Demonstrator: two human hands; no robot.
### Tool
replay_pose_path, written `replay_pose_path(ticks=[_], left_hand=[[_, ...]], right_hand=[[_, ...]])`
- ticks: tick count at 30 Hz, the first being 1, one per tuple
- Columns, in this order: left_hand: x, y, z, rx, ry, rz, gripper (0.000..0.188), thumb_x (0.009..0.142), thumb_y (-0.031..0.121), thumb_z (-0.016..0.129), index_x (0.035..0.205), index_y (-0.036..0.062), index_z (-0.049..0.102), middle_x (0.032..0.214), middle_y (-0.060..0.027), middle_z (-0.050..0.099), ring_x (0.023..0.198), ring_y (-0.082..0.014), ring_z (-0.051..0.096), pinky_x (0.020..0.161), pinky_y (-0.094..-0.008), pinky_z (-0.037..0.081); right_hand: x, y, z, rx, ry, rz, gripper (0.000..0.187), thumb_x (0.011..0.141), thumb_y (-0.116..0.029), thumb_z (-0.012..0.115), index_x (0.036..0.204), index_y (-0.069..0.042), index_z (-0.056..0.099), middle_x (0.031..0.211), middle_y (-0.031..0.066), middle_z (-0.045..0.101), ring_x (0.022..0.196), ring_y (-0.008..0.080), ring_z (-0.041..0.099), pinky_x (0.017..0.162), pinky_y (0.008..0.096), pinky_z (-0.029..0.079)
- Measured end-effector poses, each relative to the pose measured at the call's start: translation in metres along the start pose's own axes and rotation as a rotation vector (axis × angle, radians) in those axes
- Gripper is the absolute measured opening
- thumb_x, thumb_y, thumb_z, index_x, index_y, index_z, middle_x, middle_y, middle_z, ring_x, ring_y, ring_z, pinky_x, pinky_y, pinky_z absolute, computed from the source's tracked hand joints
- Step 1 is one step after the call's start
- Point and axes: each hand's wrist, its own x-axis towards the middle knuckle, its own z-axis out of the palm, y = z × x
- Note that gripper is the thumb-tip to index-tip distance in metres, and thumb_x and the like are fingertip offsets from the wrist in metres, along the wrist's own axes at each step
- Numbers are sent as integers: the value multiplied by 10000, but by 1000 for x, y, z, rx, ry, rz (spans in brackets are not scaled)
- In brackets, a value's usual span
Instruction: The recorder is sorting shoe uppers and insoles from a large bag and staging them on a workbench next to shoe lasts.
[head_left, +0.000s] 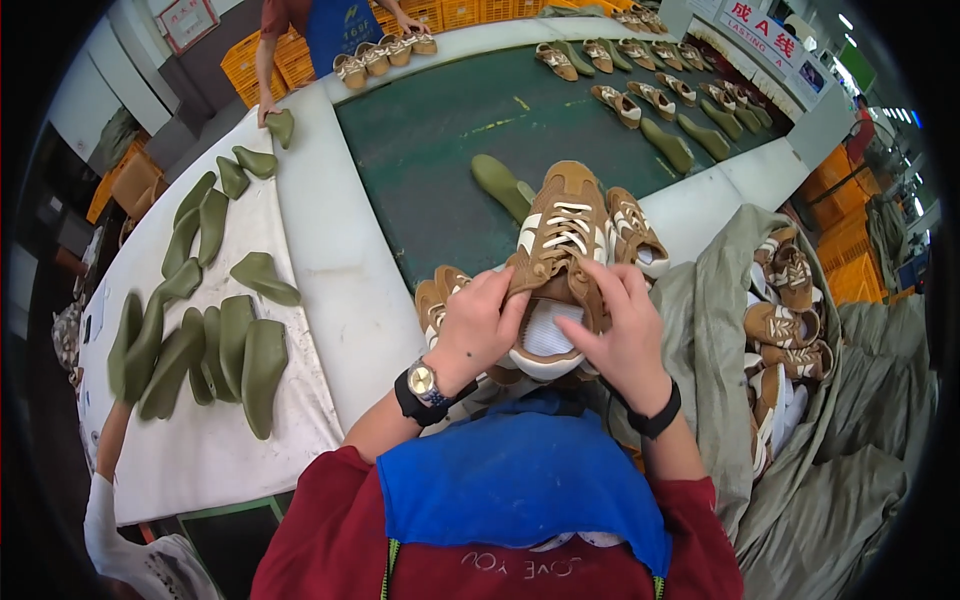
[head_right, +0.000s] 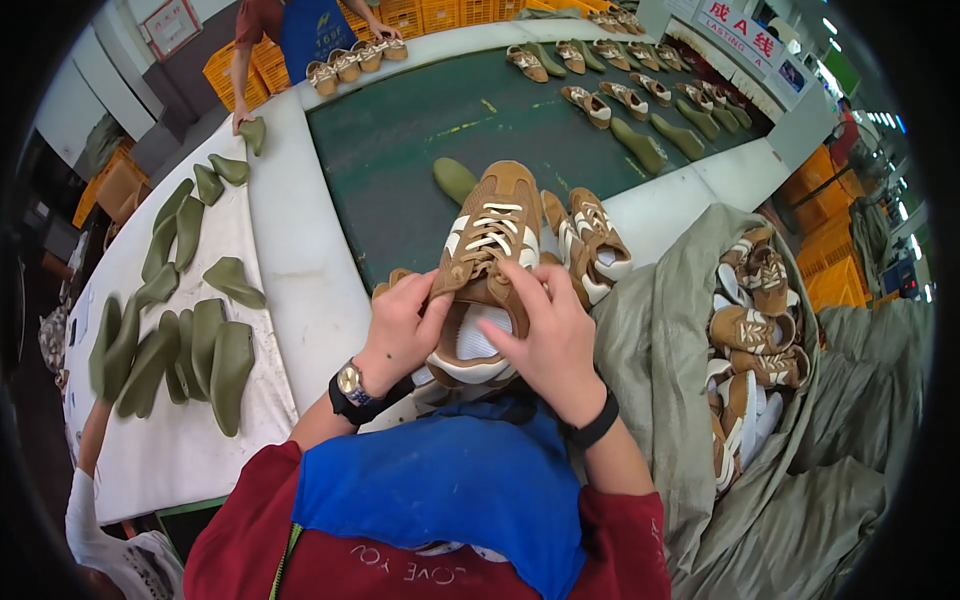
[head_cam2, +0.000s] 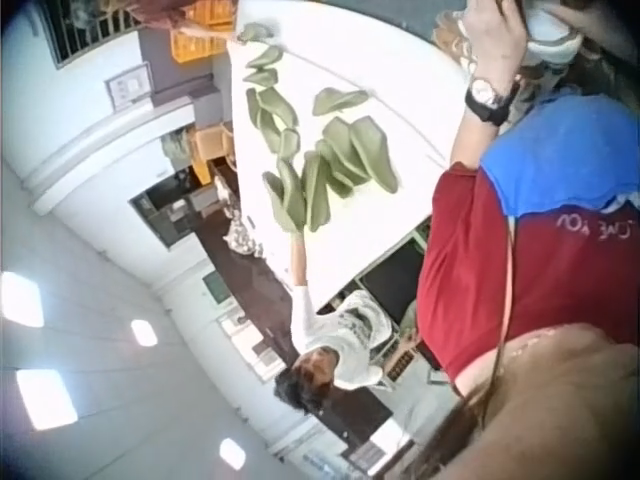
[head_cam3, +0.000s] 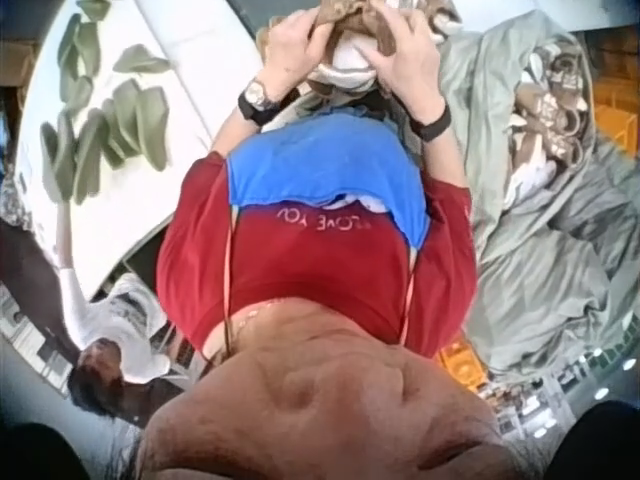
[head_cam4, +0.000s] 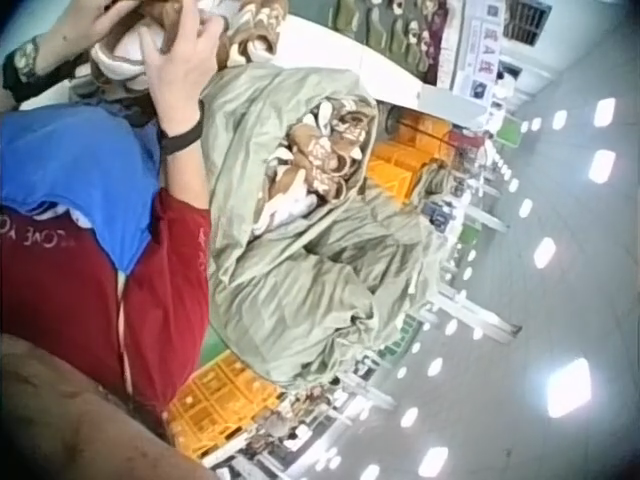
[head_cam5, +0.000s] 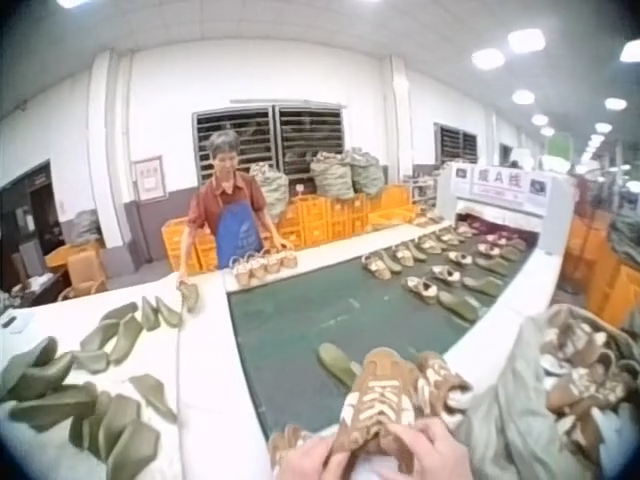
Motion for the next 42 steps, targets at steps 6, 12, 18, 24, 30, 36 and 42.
replay_pose_path(ticks=[6,12,18,24,30,36,42], left_hand=[[-3,-4,-11,-362,-212,-353,204,850,118,552,979,-31,608,775,-123,617,676,-250,585,626,-303,454],[10,18,-8,132,-153,172,584,697,23,667,1241,39,456,1203,-159,483,1120,-341,480,936,-393,412],[22,-2,-11,-43,-92,80,325,722,-7,596,1044,25,579,953,-129,639,830,-280,633,741,-339,513],[28,-2,-2,-134,-170,30,471,745,-17,572,1208,18,490,1204,-162,528,1119,-244,526,905,-319,433],[7,4,-15,-375,-185,-187,782,691,278,744,1319,69,328,1395,-173,269,1278,-324,317,978,-429,359],[9,-5,-12,-37,-353,84,346,682,203,767,916,27,582,1292,-192,416,1136,-349,484,958,-388,388],[62,-137,-30,116,-216,-243,361,678,159,736,954,-15,581,992,-153,587,939,-297,580,812,-365,458]], right_hand=[[-4,28,15,515,220,260,262,752,0,598,1014,-4,579,762,96,571,540,147,545,478,242,438],[-1,19,17,279,101,56,321,744,3,593,1060,-11,541,823,145,591,638,236,595,559,310,477],[4,14,11,425,-7,92,391,744,0,596,1123,-40,509,879,157,598,718,276,611,619,340,496],[13,22,8,340,-10,-4,379,728,-4,611,1093,-54,522,852,127,564,703,292,596,598,354,487],[20,39,22,237,97,62,356,732,-5,596,1076,-68,527,853,126,543,702,302,578,588,376,470],[24,37,24,368,-1,206,425,759,-30,614,1164,-69,492,892,109,539,660,230,560,595,322,473],[10,57,-21,227,50,232,351,746,18,619,1090,-6,550,940,134,589,698,188,580,645,283,482]])
